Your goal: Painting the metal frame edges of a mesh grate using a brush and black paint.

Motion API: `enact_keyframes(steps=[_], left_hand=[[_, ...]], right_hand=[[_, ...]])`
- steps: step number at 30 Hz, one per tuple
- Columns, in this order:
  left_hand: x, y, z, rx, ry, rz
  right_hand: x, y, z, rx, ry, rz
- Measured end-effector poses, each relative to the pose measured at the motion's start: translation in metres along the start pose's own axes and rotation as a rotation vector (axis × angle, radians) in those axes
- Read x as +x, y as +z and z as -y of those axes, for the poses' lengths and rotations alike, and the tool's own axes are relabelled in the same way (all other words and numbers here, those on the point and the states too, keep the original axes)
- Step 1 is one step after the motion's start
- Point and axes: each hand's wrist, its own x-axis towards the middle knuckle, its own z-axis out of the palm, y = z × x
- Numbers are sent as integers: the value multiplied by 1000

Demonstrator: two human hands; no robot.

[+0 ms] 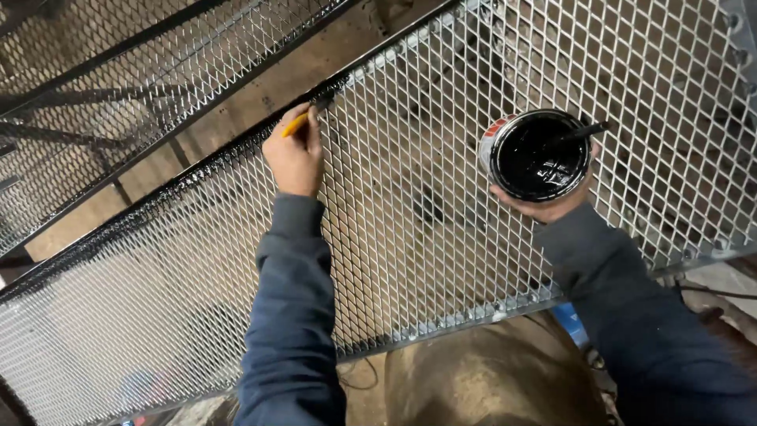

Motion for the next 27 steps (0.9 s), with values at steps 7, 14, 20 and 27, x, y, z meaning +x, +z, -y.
enact_keyframes(steps=[7, 14, 20, 27], left_hand=[[-8, 7, 10, -91, -107, -76], [-8, 18, 0, -233, -45, -138], [-5, 24, -18, -233, -105, -97], [3, 20, -32, -157, 15, -108]], right_hand=[[10, 5, 0, -272, -41, -164], [2, 4, -3, -113, -18, -99], [-2, -12, 2, -156, -30, -125], [-6, -8, -1, 28, -1, -74]])
